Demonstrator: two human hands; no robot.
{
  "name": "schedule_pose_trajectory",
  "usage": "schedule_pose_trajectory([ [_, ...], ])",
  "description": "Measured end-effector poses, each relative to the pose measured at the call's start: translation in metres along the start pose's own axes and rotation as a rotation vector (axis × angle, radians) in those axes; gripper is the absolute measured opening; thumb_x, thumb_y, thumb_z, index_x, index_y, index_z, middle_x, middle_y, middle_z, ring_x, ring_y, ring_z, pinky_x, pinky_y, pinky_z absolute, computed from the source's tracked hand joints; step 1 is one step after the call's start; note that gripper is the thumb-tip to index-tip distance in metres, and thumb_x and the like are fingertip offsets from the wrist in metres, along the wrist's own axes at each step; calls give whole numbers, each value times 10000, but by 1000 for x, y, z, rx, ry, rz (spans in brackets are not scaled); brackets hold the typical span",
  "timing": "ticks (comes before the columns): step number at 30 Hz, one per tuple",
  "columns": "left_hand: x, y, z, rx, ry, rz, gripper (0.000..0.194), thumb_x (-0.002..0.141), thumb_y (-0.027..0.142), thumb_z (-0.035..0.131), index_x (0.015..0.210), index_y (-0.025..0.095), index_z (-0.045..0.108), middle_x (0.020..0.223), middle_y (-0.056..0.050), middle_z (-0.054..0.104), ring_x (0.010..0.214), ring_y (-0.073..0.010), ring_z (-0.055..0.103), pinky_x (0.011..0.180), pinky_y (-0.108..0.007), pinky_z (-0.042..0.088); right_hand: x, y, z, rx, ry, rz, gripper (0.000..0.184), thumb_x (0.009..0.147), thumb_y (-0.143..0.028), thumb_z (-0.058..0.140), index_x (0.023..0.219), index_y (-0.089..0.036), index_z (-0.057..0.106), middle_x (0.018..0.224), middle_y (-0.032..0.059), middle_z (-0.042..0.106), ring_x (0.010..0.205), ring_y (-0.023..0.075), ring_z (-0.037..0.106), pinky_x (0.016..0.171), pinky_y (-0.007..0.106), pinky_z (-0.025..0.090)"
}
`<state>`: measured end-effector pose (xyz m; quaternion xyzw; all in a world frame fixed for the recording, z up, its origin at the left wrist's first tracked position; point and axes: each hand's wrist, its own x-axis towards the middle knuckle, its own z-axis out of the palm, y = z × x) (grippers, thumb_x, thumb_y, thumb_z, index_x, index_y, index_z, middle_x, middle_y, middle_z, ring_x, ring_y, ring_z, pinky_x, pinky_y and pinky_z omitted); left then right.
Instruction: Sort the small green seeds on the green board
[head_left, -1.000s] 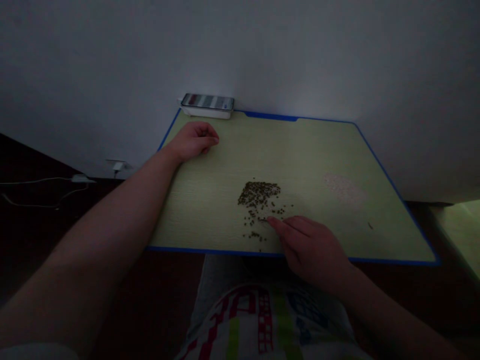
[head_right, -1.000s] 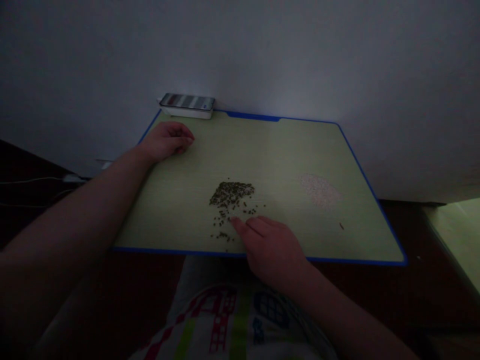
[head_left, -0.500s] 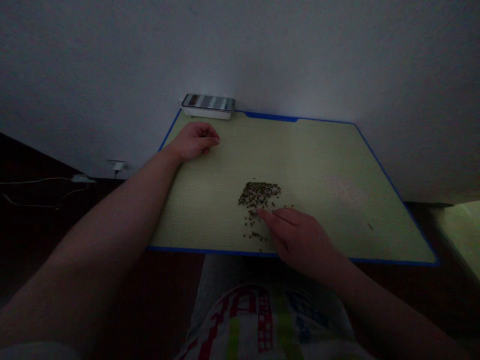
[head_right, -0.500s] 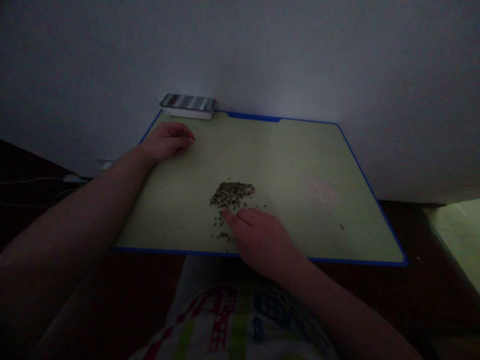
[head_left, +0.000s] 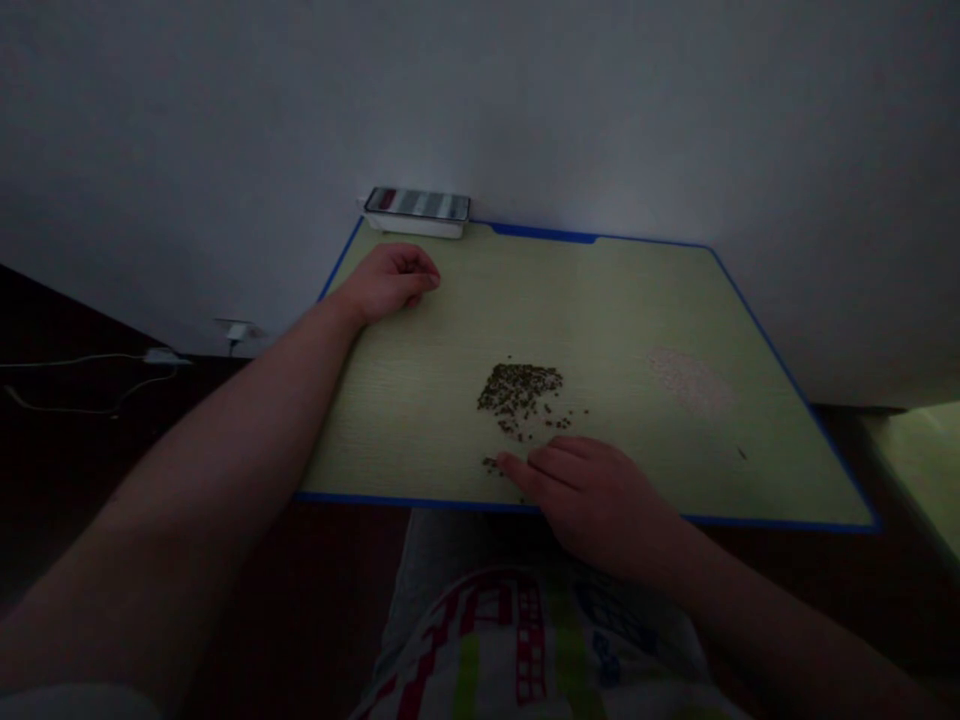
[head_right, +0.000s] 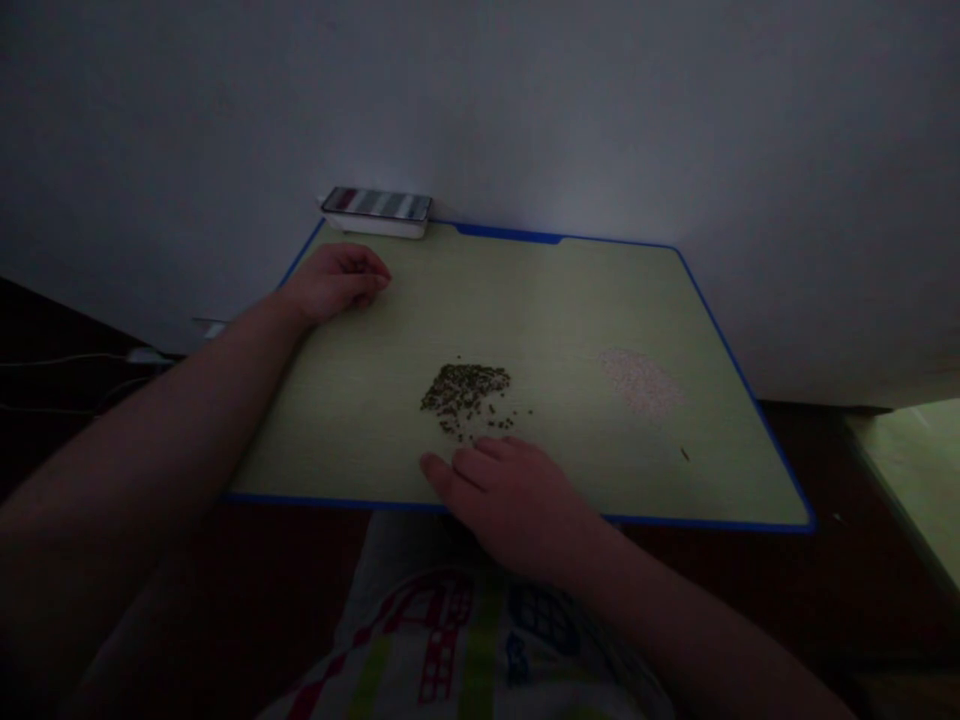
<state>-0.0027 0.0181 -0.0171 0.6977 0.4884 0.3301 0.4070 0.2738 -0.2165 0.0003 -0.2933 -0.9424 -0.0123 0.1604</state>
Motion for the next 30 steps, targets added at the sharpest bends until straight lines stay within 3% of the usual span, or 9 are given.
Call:
schedule_pose_trajectory([
  [7, -2, 4, 1, -38, -7, -10, 85, 699, 212, 667, 754, 176, 614, 477, 44, 484, 427, -86, 429, 445, -223, 295, -16, -7, -10, -62, 52, -2, 296, 976, -102, 468, 1213, -98, 647, 803, 51, 698, 688, 187, 570, 600, 336, 446],
  [12, -2, 5, 1, -32, -7, -16, 96, 695, 211, 672, 769, 174, 623, 481, 42, 496, 436, -83, 432, 456, -222, 301, -34, -18, -6, -57, 197, 116, 236, 986, -98, 478, 1071, -89, 697, 905, 83, 757, 823, 200, 650, 756, 342, 522],
  [19, -4, 8, 1, -13, 4, -29, 121, 685, 225, 676, 780, 175, 623, 479, 46, 502, 426, -81, 424, 443, -221, 300, -20, -31, 2, -93, 161, 155, 255, 969, -104, 481, 1059, -99, 720, 1027, 100, 776, 892, 225, 681, 766, 363, 544],
  [23, -2, 6, 1, -6, 3, -32, 113, 694, 243, 667, 779, 184, 623, 455, 49, 493, 402, -80, 399, 421, -223, 271, -18, -26, 3, -132, 129, 180, 269, 932, -87, 494, 1079, -91, 719, 992, 113, 780, 867, 229, 682, 742, 366, 561],
  [30, -3, 8, 0, -27, -8, -20, 110, 690, 233, 683, 775, 181, 635, 454, 46, 507, 403, -80, 415, 413, -221, 278, -48, -3, 3, -206, 142, 240, 310, 906, -63, 487, 1090, -107, 733, 1007, 107, 782, 901, 235, 694, 802, 378, 582],
])
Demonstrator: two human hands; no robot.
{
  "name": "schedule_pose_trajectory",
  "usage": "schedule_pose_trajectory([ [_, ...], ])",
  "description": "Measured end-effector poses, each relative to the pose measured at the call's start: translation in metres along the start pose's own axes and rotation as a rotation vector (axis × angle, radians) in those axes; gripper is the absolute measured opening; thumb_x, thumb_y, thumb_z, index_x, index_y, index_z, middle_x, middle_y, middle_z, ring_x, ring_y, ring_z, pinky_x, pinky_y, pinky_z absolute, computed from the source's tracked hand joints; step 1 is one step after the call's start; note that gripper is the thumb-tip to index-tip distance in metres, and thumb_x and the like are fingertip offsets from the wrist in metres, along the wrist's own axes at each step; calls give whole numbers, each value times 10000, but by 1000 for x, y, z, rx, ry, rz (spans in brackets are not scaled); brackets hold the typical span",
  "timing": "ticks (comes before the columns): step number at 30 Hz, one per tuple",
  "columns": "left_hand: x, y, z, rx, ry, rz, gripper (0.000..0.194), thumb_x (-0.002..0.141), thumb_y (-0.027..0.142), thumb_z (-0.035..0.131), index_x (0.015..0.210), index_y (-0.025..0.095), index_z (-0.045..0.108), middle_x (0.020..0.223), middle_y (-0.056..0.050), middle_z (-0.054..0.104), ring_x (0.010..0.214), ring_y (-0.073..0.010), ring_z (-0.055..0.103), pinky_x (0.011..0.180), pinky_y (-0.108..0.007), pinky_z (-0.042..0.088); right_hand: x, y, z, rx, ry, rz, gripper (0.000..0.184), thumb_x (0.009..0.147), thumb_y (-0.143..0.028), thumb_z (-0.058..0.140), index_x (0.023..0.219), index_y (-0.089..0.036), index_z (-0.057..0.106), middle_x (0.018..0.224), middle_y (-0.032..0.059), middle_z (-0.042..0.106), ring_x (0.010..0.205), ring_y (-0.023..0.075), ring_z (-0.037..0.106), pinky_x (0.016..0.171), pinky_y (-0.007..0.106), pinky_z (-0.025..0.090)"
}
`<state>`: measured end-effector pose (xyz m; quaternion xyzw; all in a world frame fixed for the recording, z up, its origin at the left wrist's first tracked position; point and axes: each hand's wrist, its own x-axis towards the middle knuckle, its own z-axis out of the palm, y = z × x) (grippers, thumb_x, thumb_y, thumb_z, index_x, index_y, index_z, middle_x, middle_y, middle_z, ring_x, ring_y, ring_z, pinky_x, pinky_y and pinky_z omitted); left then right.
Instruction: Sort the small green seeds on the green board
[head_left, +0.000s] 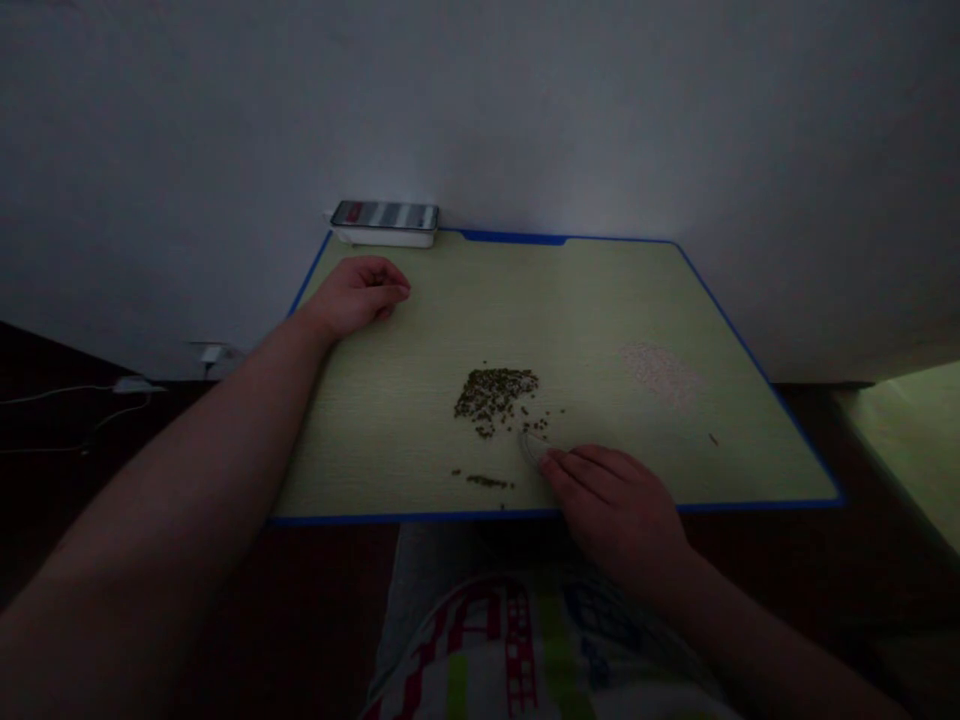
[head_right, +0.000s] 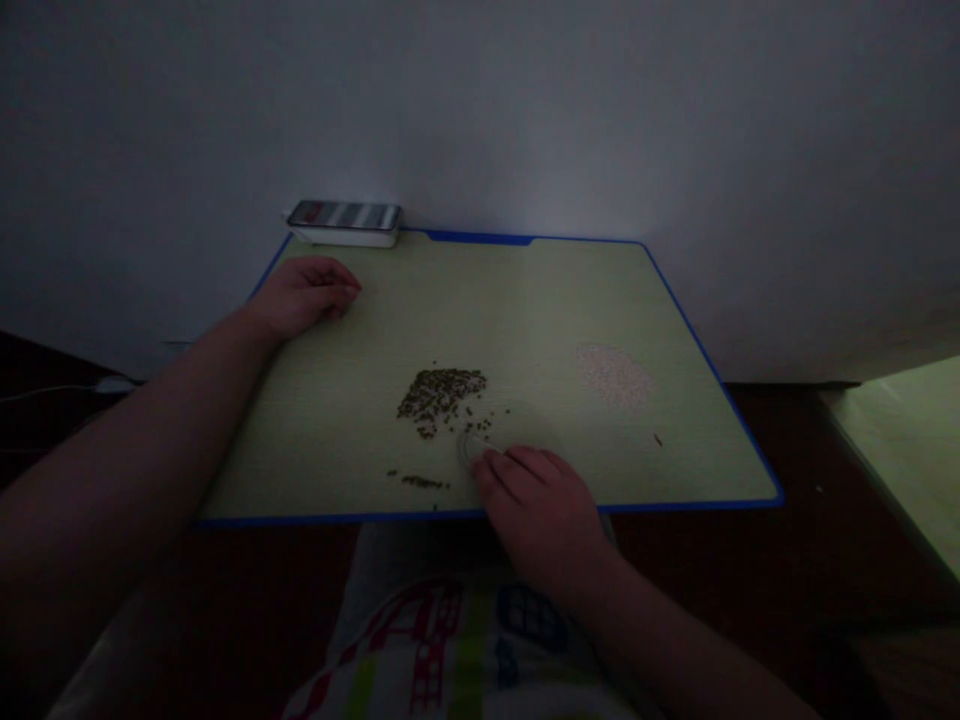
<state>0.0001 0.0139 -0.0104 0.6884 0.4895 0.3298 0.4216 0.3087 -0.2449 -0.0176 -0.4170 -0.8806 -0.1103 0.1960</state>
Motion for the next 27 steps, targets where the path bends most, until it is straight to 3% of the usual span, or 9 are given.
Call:
schedule_pose_trajectory([
  [8, 0, 0, 1, -21, 10, 0, 116, 666, 230, 691, 756, 182, 636, 443, 51, 503, 401, -79, 409, 420, -218, 284, -16, 30, -13, 46, 54, -45, 275, 939, -95, 517, 1056, -174, 753, 963, 69, 795, 864, 184, 713, 803, 330, 601],
  [14, 2, -4, 0, 5, 3, -8, 129, 685, 260, 685, 781, 187, 639, 469, 36, 511, 420, -90, 420, 441, -229, 282, -19, 43, -15, 51, 75, 6, 260, 923, -90, 568, 1076, -180, 758, 958, 69, 798, 829, 179, 727, 826, 341, 612],
  [27, 4, -5, 0, 16, 9, -2, 120, 689, 255, 684, 782, 189, 646, 489, 32, 493, 436, -94, 424, 449, -238, 282, -16, 23, -14, 107, 93, -48, 252, 929, -115, 573, 1090, -194, 751, 954, 56, 798, 832, 177, 727, 773, 328, 615],
])
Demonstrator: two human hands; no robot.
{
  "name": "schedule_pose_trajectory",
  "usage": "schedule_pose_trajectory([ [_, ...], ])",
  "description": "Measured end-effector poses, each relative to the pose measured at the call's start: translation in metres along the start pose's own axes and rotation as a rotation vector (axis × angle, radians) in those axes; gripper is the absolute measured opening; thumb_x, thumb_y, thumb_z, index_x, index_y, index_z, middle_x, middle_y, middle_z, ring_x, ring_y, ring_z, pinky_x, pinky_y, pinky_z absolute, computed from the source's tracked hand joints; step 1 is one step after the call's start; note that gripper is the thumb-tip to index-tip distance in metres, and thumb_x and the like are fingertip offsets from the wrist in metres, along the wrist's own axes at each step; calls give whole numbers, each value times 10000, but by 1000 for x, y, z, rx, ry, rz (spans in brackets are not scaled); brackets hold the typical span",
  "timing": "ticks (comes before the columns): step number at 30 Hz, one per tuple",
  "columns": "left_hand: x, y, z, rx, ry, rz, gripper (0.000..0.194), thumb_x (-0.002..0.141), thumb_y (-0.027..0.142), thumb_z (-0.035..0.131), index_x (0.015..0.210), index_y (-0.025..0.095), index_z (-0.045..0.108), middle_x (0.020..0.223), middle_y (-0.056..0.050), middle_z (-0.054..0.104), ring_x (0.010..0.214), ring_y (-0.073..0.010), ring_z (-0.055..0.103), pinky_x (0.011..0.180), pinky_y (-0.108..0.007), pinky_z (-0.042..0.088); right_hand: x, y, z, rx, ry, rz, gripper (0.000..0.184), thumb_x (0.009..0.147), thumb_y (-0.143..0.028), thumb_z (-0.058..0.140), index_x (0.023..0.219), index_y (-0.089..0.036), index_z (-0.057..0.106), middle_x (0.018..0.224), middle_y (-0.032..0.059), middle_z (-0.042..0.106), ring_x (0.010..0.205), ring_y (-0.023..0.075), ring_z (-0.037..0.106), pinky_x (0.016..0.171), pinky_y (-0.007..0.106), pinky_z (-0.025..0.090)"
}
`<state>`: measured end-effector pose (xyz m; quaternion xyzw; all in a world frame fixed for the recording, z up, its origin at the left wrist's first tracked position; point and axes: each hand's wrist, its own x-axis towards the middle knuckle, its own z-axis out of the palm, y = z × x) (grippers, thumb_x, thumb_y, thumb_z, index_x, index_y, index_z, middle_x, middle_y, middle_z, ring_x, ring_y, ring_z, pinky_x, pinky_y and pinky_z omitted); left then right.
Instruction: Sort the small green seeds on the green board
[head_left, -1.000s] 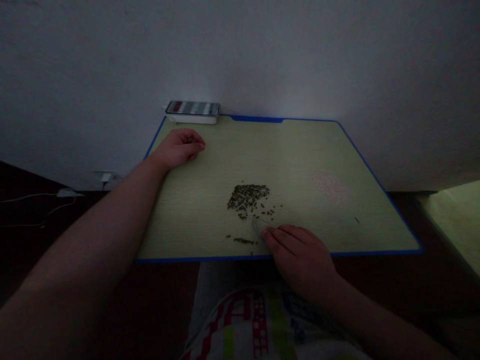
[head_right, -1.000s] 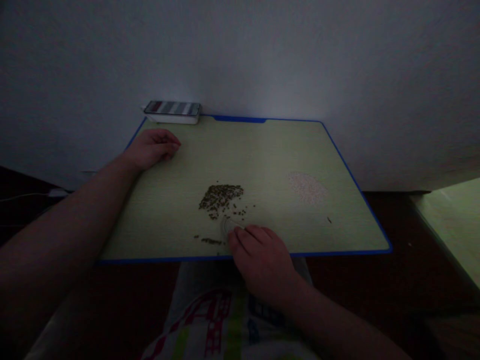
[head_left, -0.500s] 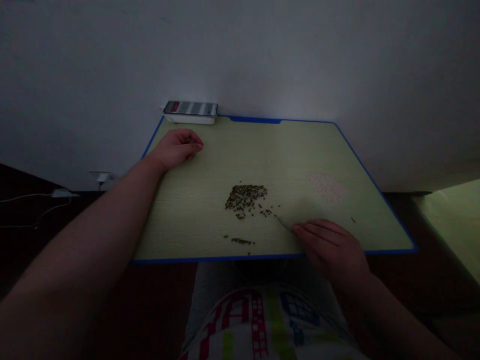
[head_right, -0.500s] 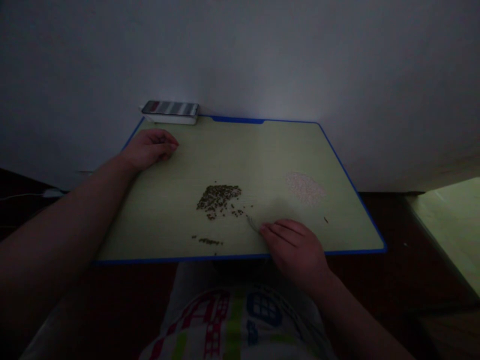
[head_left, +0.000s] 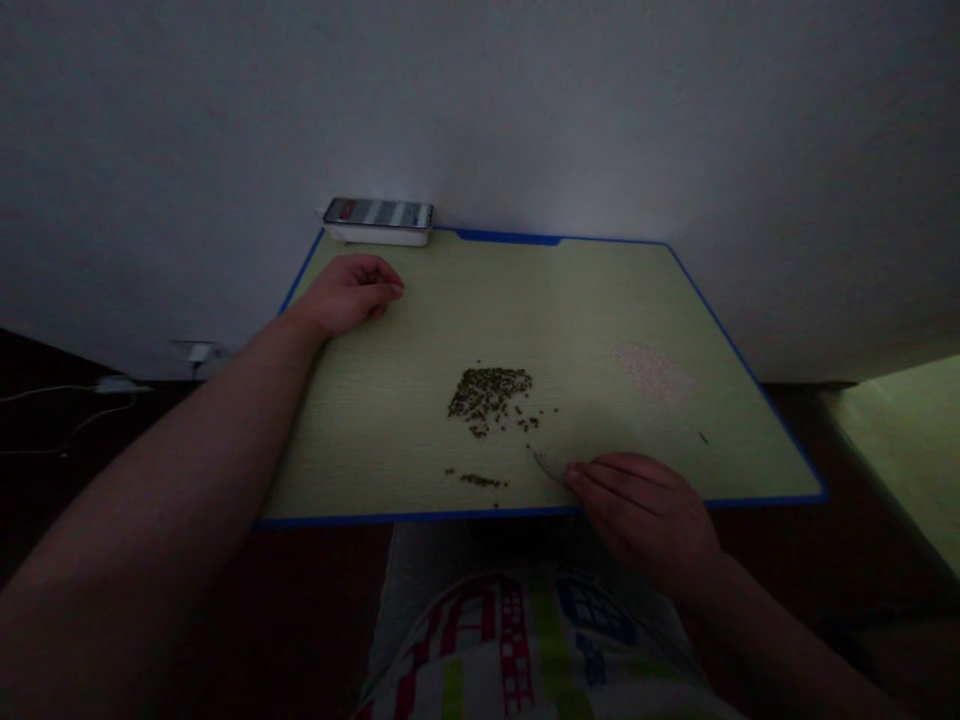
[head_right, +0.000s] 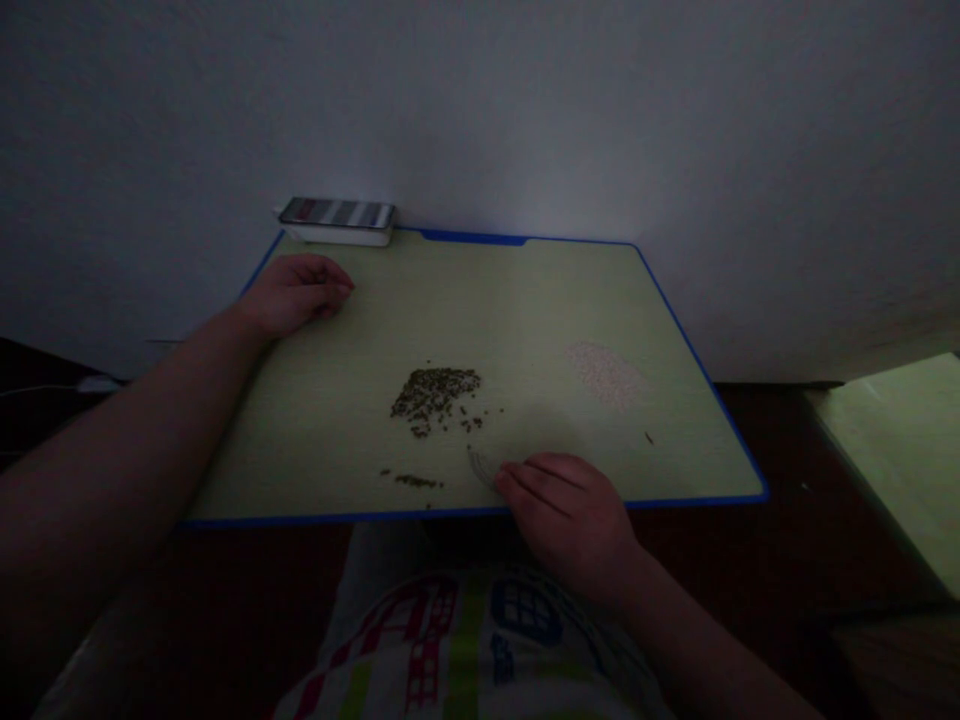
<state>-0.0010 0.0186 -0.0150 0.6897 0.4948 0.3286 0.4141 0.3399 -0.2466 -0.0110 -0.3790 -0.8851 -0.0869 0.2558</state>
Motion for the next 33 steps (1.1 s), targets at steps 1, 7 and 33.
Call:
schedule_pose_trajectory([
  [1, 0, 0, 0, -2, 3, -4, 122, 683, 251, 687, 777, 188, 644, 487, 32, 494, 434, -95, 424, 445, -237, 280, -1, -1, 0, -3, -9, -7, 240, 935, -116, 564, 1067, -180, 753, 954, 59, 797, 828, 182, 727, 758, 332, 616],
  [7, 0, 0, -1, 5, -8, 22, 115, 691, 263, 691, 772, 194, 649, 462, 35, 498, 412, -90, 410, 436, -232, 276, 0, -1, 1, -66, -20, 7, 230, 943, -99, 537, 999, -140, 757, 939, 76, 796, 812, 196, 716, 754, 346, 608],
  [33, -3, -1, 0, 34, 2, 1, 148, 703, 278, 674, 812, 181, 646, 490, 22, 495, 449, -104, 415, 478, -247, 283, 8, -3, 12, -122, 2, 97, 210, 938, -104, 555, 1000, -83, 755, 932, 93, 785, 804, 213, 704, 811, 352, 598],
])
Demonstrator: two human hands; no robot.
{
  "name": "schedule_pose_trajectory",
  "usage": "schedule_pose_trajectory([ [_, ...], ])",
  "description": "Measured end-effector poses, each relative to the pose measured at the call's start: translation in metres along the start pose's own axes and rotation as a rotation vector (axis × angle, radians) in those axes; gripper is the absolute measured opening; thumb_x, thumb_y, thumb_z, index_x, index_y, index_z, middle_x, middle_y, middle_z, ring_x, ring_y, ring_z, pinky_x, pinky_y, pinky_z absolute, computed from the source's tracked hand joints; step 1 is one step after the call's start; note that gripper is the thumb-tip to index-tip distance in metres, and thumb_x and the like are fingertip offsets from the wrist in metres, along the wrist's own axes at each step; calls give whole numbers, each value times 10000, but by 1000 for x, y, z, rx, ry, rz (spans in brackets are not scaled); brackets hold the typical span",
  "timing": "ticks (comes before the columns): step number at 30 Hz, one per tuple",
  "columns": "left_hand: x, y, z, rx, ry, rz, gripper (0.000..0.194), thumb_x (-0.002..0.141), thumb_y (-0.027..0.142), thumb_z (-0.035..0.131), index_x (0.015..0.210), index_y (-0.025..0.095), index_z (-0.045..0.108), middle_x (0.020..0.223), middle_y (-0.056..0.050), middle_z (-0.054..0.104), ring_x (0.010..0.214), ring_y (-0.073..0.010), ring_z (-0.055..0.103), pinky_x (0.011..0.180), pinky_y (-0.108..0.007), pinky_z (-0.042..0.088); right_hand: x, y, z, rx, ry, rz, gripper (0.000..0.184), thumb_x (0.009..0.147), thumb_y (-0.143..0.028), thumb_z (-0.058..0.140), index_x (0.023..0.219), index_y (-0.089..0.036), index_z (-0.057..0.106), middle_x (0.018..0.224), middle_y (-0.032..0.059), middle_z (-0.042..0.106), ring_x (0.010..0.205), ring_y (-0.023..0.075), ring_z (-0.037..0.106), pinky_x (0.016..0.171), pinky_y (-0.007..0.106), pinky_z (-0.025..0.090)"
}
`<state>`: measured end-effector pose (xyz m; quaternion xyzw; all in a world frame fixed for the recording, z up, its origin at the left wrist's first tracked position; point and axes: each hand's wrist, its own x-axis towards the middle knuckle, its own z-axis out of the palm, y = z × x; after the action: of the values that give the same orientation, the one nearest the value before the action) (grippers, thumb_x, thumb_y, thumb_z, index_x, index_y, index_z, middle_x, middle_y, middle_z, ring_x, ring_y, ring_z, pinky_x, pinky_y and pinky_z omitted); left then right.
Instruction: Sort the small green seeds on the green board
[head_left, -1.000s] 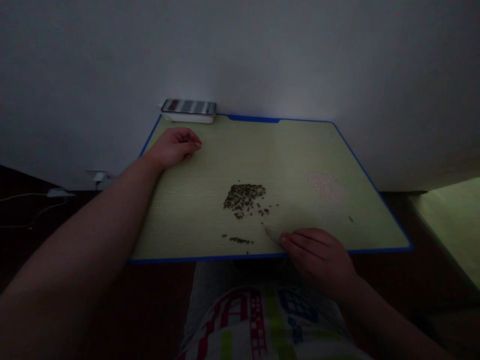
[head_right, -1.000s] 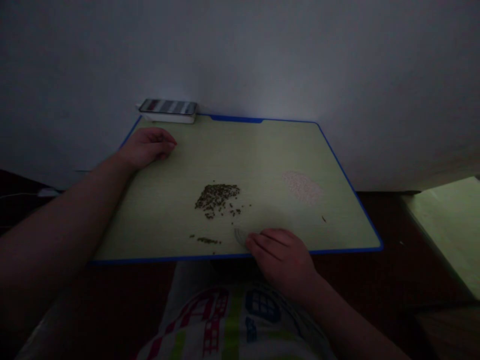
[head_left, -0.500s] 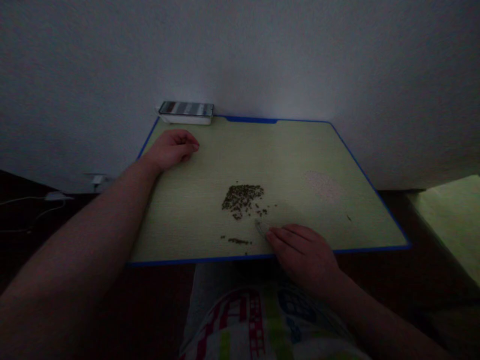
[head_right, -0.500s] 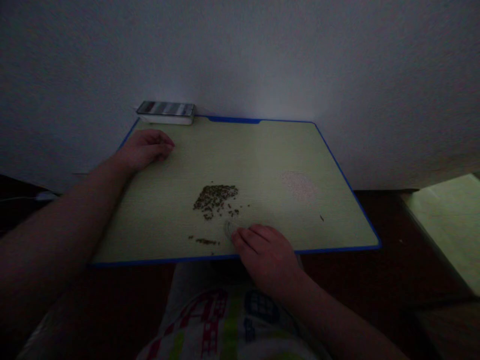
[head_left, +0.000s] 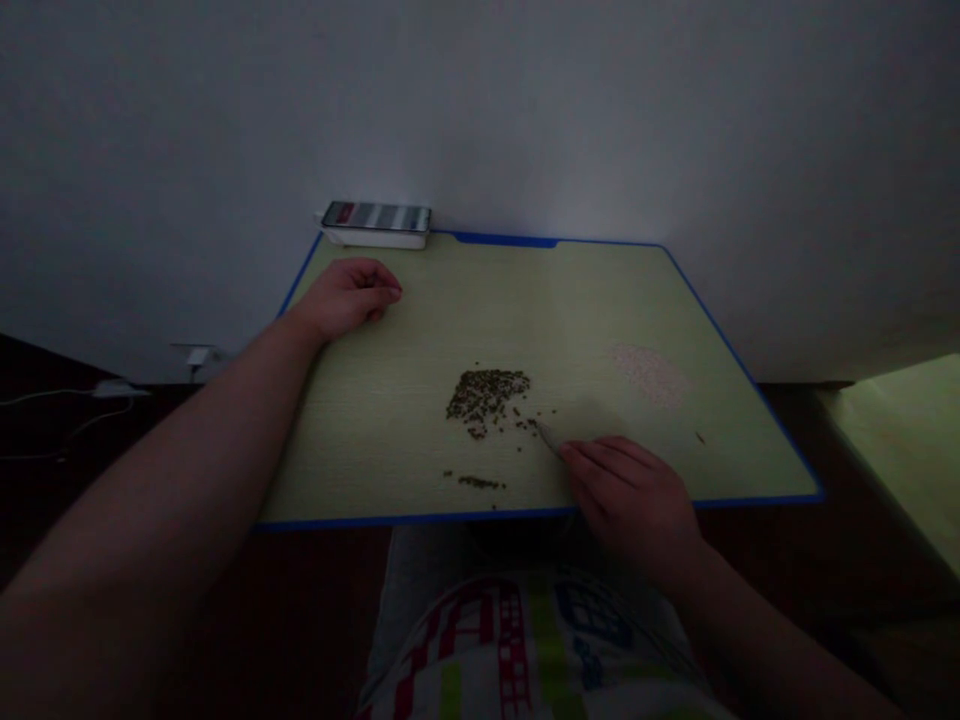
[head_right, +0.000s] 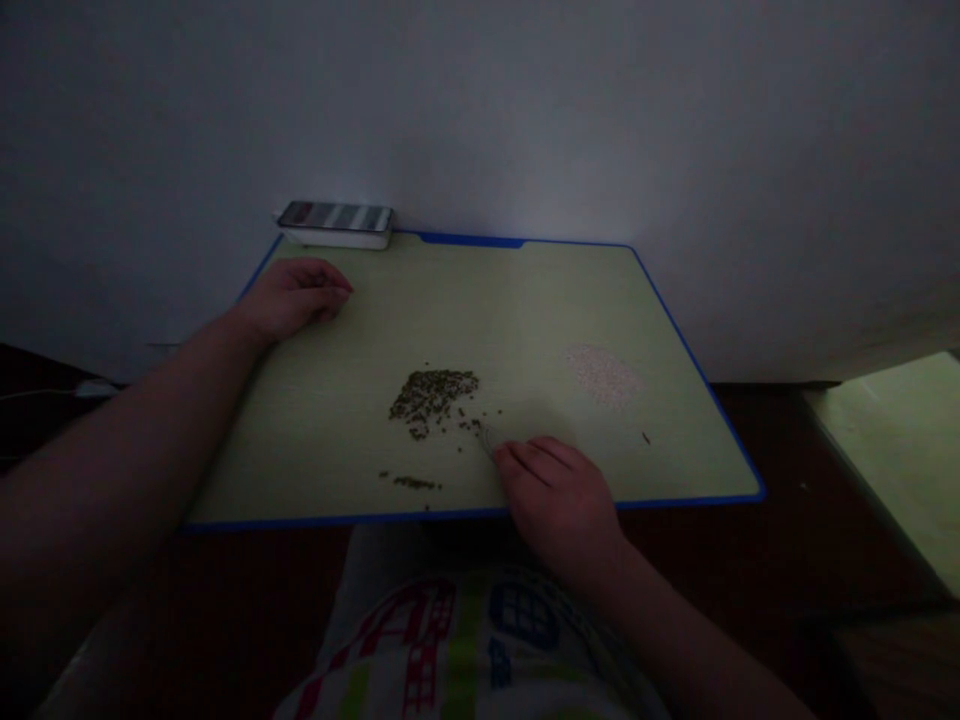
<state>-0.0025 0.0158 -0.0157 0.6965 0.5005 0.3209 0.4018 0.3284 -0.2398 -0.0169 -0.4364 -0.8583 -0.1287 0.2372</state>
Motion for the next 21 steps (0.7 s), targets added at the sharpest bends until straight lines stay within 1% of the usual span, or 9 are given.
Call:
schedule_pose_trajectory([
  [3, -2, 3, 1, 25, 5, -7, 142, 717, 287, 660, 814, 182, 654, 493, 18, 491, 458, -107, 423, 489, -250, 284, 6, 0, 3, 1, 13, -12, 203, 933, -94, 559, 991, -72, 753, 925, 98, 786, 788, 217, 704, 788, 358, 601],
  [7, -2, 4, 2, 25, 4, -16, 160, 704, 293, 665, 817, 181, 648, 488, 18, 505, 442, -106, 411, 471, -247, 278, 10, -5, 3, 33, 19, -82, 217, 958, -106, 532, 992, -81, 745, 921, 86, 787, 791, 208, 702, 764, 343, 597],
  [10, 0, 3, 3, 6, -4, -17, 161, 698, 291, 665, 814, 181, 641, 475, 25, 492, 432, -103, 401, 461, -244, 277, 6, -8, 0, 62, 16, -99, 214, 975, -130, 525, 988, -102, 737, 921, 71, 788, 793, 198, 700, 755, 332, 592],
  [14, 2, 0, 1, 25, 1, -28, 141, 715, 282, 656, 819, 187, 648, 489, 26, 491, 447, -99, 419, 480, -241, 285, -3, -7, -5, 37, 16, -85, 170, 959, -121, 560, 1004, -106, 724, 934, 70, 789, 805, 196, 709, 783, 337, 593],
  [17, 3, -1, 0, 26, -3, -31, 151, 710, 281, 662, 823, 182, 650, 484, 28, 486, 445, -97, 412, 475, -241, 278, -7, -6, -6, 27, 17, -81, 162, 956, -113, 564, 1002, -115, 719, 924, 65, 790, 795, 189, 713, 790, 330, 593],
  [21, 5, -3, -1, 5, -3, -15, 177, 689, 290, 680, 817, 173, 646, 479, 33, 498, 433, -94, 407, 460, -236, 280, -8, -9, -5, 70, 6, -81, 153, 953, -123, 580, 1026, -117, 715, 938, 61, 788, 802, 198, 712, 767, 341, 592],
])
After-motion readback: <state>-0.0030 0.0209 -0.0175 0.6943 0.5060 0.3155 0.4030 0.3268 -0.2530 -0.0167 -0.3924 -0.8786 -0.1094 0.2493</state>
